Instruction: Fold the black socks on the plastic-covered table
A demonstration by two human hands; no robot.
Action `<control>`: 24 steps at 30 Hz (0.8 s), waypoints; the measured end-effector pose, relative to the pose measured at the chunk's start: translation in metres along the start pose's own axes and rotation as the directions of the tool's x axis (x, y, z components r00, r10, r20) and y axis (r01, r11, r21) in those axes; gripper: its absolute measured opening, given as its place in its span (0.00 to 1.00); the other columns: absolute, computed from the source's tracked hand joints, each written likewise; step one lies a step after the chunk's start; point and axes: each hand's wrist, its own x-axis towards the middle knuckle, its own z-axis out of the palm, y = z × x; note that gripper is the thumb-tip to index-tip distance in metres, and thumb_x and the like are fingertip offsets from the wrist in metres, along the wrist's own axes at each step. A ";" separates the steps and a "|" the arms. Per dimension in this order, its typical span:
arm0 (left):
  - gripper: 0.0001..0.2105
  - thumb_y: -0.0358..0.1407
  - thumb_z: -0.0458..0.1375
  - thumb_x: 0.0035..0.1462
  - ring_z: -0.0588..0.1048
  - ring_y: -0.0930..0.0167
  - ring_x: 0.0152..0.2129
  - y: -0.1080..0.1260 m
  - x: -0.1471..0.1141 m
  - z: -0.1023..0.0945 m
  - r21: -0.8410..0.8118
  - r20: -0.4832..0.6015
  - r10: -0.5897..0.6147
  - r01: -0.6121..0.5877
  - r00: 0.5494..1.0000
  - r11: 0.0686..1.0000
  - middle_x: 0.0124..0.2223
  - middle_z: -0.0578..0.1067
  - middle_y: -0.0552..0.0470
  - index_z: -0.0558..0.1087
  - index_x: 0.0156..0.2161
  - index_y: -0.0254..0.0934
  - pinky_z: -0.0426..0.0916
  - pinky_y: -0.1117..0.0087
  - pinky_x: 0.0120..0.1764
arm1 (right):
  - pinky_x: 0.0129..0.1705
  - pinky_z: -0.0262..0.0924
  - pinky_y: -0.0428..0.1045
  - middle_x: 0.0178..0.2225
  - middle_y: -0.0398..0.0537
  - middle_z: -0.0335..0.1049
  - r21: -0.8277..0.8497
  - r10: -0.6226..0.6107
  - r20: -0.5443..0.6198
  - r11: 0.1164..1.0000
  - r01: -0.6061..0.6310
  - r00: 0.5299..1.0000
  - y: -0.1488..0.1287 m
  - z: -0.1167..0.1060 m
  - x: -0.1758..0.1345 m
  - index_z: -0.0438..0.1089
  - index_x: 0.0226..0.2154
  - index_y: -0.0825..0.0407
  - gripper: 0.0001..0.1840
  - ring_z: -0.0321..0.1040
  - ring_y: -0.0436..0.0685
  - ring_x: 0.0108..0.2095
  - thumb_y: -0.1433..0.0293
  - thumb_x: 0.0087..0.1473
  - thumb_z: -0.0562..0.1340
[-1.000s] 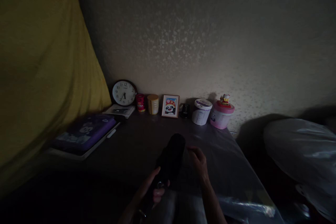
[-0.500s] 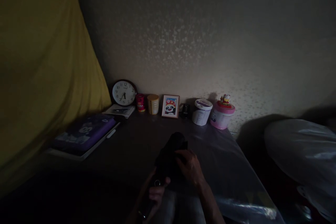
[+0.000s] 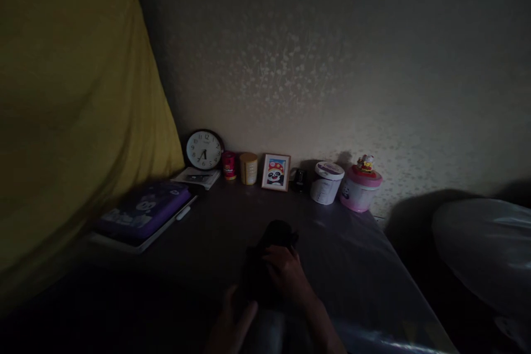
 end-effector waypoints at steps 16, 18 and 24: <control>0.42 0.49 0.57 0.49 0.76 0.67 0.21 0.011 0.011 -0.035 0.044 -0.010 -0.076 0.077 0.997 0.996 0.24 0.76 0.53 0.48 0.64 0.33 0.68 0.72 0.21 | 0.44 0.61 0.53 0.40 0.50 0.76 0.092 0.289 -0.128 0.956 -0.279 0.949 0.096 -0.027 -0.062 0.76 0.38 0.44 0.16 0.72 0.61 0.41 0.67 0.50 0.55; 0.44 0.52 0.56 0.50 0.76 0.68 0.23 0.018 0.006 -0.039 0.117 -0.075 -0.124 0.132 0.989 0.984 0.36 0.78 0.45 0.42 0.65 0.37 0.68 0.72 0.22 | 0.40 0.63 0.52 0.38 0.52 0.77 0.166 0.392 -0.167 0.916 -0.366 0.905 0.114 -0.029 -0.064 0.76 0.38 0.47 0.19 0.73 0.62 0.39 0.62 0.51 0.53; 0.40 0.31 0.53 0.56 0.58 0.63 0.60 0.049 -0.012 -0.017 0.834 -0.032 0.194 -0.081 0.981 0.545 0.68 0.48 0.46 0.33 0.66 0.49 0.61 0.64 0.54 | 0.42 0.64 0.50 0.40 0.49 0.77 0.311 0.425 -0.251 0.886 -0.344 0.870 0.132 -0.024 -0.068 0.75 0.38 0.50 0.21 0.72 0.61 0.40 0.57 0.52 0.53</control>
